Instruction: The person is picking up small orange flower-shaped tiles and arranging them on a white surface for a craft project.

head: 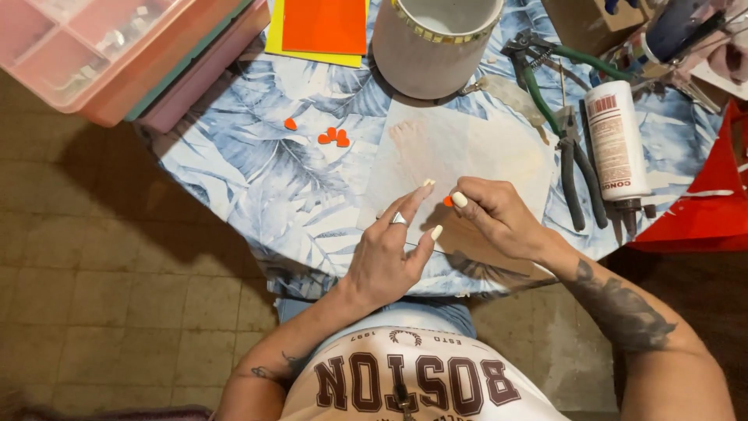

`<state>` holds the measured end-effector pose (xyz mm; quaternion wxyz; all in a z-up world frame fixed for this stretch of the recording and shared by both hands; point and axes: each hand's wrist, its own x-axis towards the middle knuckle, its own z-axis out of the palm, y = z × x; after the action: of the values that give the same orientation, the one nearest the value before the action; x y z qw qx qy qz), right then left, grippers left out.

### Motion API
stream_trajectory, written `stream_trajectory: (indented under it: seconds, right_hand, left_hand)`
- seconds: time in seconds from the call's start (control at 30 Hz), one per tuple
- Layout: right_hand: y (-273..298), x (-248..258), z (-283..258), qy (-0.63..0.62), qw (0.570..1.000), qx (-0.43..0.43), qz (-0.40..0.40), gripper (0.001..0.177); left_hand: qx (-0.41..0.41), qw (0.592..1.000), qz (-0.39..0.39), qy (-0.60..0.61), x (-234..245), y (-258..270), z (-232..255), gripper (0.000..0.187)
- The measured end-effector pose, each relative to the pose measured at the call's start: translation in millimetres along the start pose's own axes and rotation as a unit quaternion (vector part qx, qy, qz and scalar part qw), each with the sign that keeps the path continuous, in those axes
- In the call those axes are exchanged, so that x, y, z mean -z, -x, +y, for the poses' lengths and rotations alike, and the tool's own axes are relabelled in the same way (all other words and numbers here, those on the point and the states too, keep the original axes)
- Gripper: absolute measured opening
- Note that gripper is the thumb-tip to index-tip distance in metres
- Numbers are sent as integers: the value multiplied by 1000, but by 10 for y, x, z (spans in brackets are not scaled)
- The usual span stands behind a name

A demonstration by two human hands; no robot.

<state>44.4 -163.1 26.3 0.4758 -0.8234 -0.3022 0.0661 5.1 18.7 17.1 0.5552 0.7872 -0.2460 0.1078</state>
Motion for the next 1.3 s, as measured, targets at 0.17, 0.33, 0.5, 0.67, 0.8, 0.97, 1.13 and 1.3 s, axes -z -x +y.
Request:
stream_trajectory:
  seconds: [0.17,0.33,0.5,0.67,0.8,0.97,1.13,1.3]
  right_hand:
    - [56,-33,13,-16,1000,2,15,28]
    - [-2,-24,96,33,999,19,8,30]
    - [-98,-114,425,445,891,69,-64,13]
    - [-476,-246,474,401,909,100,-44,11]
    - [-840,-325,660,449,884,131,0,13]
    - [-505,-74,440,437,867,208,-117,13]
    - [-124,376,292,441,804,220,-333,11]
    - [-97,313,-79,317,929,-28,-189,11]
  left_hand:
    - [5,1000,-13,8,-21,-17,61,41]
    - [-31,992,-20,-119,-29,57,-14,39]
    - [-13,958,-141,-249,-47,220,-225,42]
    - [-10,948,-177,-263,-17,244,-305,48]
    - [-30,943,-170,-285,-30,255,-322,53]
    - [-27,943,-165,-287,-48,264,-356,57]
    - [-23,943,-163,-289,-76,250,-349,58]
    - [-33,982,-15,-187,-23,72,-155,46]
